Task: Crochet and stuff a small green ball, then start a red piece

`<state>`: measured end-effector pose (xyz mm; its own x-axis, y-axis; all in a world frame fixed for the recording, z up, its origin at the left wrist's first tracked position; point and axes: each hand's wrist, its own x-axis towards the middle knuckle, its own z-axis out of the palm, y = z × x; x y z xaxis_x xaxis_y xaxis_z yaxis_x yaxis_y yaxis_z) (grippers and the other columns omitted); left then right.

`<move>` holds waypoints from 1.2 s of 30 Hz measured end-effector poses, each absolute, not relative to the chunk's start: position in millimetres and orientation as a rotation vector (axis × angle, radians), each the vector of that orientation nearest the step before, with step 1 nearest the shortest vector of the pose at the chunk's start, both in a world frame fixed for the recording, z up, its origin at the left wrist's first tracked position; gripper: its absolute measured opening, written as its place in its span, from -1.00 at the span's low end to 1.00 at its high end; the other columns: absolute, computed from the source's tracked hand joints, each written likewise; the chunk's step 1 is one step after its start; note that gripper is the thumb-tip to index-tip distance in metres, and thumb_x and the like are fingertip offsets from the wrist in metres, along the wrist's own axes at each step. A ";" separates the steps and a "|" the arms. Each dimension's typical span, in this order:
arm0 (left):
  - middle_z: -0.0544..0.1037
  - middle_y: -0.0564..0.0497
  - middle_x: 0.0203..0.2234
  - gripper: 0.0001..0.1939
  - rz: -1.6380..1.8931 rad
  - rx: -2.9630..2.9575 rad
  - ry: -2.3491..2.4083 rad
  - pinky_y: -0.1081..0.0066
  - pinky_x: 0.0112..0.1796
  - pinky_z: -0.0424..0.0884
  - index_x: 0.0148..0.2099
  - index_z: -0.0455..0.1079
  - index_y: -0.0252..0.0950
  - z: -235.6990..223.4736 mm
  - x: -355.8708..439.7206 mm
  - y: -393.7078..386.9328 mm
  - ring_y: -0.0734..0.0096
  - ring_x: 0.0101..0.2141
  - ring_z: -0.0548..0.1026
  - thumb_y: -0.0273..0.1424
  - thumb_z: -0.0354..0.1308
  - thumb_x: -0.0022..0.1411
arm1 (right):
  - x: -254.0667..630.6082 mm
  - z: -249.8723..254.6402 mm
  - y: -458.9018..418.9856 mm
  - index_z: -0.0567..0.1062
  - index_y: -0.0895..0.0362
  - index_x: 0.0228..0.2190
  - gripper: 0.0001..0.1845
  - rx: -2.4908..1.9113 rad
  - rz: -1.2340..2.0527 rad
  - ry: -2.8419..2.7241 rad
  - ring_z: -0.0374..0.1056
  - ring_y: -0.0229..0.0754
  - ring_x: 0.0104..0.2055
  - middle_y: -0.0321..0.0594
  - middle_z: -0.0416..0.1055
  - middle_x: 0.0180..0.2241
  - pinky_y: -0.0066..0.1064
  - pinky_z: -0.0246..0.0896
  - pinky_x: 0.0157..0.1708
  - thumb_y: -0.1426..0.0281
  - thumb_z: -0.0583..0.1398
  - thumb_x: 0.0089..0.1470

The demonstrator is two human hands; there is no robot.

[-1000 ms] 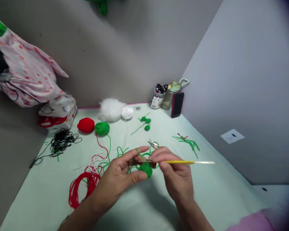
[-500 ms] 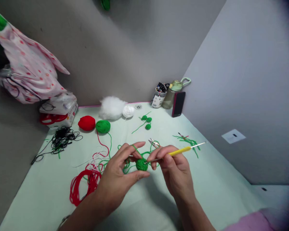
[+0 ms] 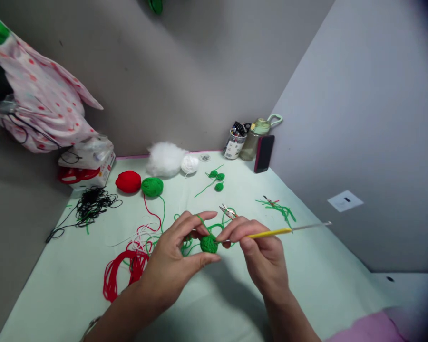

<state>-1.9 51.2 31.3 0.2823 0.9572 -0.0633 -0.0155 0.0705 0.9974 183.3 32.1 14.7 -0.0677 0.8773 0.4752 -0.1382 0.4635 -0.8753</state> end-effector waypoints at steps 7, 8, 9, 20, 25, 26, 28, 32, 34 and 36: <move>0.45 0.09 -0.26 -0.40 0.910 1.132 0.970 0.18 0.08 0.35 0.05 0.60 0.01 35.9 -0.7 51.0 0.28 -0.17 0.44 -0.43 0.52 -0.10 | 178.0 9.5 36.0 0.58 0.05 -0.25 -0.81 -0.631 1.152 -1.179 0.44 -0.23 -0.34 -0.22 0.61 -0.28 -0.38 0.39 -0.28 0.26 0.21 0.37; 0.45 0.09 -0.26 -0.39 0.915 1.135 0.981 0.17 0.09 0.34 0.06 0.60 0.01 35.8 -0.7 51.1 0.28 -0.18 0.44 -0.43 0.52 -0.10 | 176.9 9.9 35.8 0.59 0.05 -0.25 -0.82 -0.633 1.134 -1.174 0.44 -0.24 -0.33 -0.23 0.61 -0.28 -0.39 0.39 -0.27 0.27 0.21 0.37; 0.44 0.09 -0.27 -0.38 0.921 1.143 0.989 0.16 0.09 0.33 0.07 0.60 0.01 35.6 -0.7 51.0 0.28 -0.18 0.43 -0.43 0.52 -0.10 | 176.1 10.2 35.4 0.59 0.04 -0.24 -0.82 -0.633 1.119 -1.174 0.44 -0.25 -0.32 -0.23 0.61 -0.27 -0.39 0.39 -0.26 0.28 0.21 0.37; 0.33 0.09 -0.35 -0.46 0.950 1.230 1.085 0.06 0.15 0.24 0.00 0.63 -0.03 38.6 -0.2 51.2 0.22 -0.16 0.39 -0.42 0.44 -0.10 | 177.8 16.4 29.1 0.61 0.04 -0.19 -0.80 -0.715 0.852 -1.438 0.49 -0.19 -0.19 -0.21 0.61 -0.24 -0.35 0.43 -0.19 0.38 0.16 0.40; 0.37 0.08 -0.31 -0.55 0.995 1.337 1.102 0.15 0.13 0.27 -0.04 0.63 -0.07 33.6 1.5 51.1 0.22 -0.10 0.43 -0.43 0.42 -0.05 | 179.8 21.5 25.2 0.57 0.07 -0.15 -0.80 -0.765 0.643 -1.622 0.53 -0.16 -0.18 -0.16 0.61 -0.24 -0.31 0.47 -0.18 0.43 0.12 0.41; 0.37 0.08 -0.31 -0.56 1.008 1.351 1.113 0.17 0.11 0.30 -0.04 0.62 -0.07 33.0 2.0 50.6 0.25 -0.12 0.44 -0.43 0.41 -0.04 | 179.8 22.2 24.4 0.56 0.08 -0.14 -0.80 -0.781 0.566 -1.685 0.53 -0.15 -0.18 -0.14 0.61 -0.24 -0.29 0.49 -0.18 0.44 0.11 0.41; 0.35 0.10 -0.34 -0.54 1.031 1.369 1.149 0.22 0.04 0.35 0.00 0.61 -0.07 32.4 2.9 49.0 0.31 -0.21 0.44 -0.44 0.39 -0.02 | 178.3 23.2 22.8 0.55 0.11 -0.14 -0.80 -0.825 0.345 -1.813 0.55 -0.14 -0.19 -0.08 0.61 -0.22 -0.30 0.51 -0.22 0.45 0.10 0.41; 0.32 0.12 -0.37 -0.47 1.077 1.385 1.202 0.32 -0.13 0.41 0.08 0.58 -0.04 29.5 5.8 44.1 0.35 -0.29 0.39 -0.47 0.35 0.02 | 169.1 20.8 19.5 0.54 0.05 -0.08 -0.78 -0.917 -0.093 -1.946 0.59 -0.12 -0.22 -0.11 0.64 -0.22 -0.34 0.58 -0.29 0.52 0.17 0.33; 0.34 0.10 -0.34 -0.45 1.098 1.365 1.203 0.33 -0.15 0.41 0.10 0.57 -0.02 26.1 8.3 40.7 0.32 -0.25 0.40 -0.49 0.33 0.03 | 164.2 15.9 17.5 0.53 -0.03 -0.01 -0.66 -0.944 -0.149 -1.922 0.60 -0.09 -0.20 -0.14 0.64 -0.20 -0.30 0.62 -0.25 0.56 0.20 0.28; 0.38 0.07 -0.27 -0.44 1.124 1.317 1.182 0.32 -0.12 0.41 0.10 0.56 -0.02 23.1 11.2 37.1 0.29 -0.19 0.41 -0.51 0.32 0.04 | 161.6 8.4 14.9 0.51 -0.10 0.06 -0.56 -0.966 -0.127 -1.869 0.60 -0.05 -0.16 -0.13 0.63 -0.15 -0.24 0.64 -0.20 0.58 0.24 0.24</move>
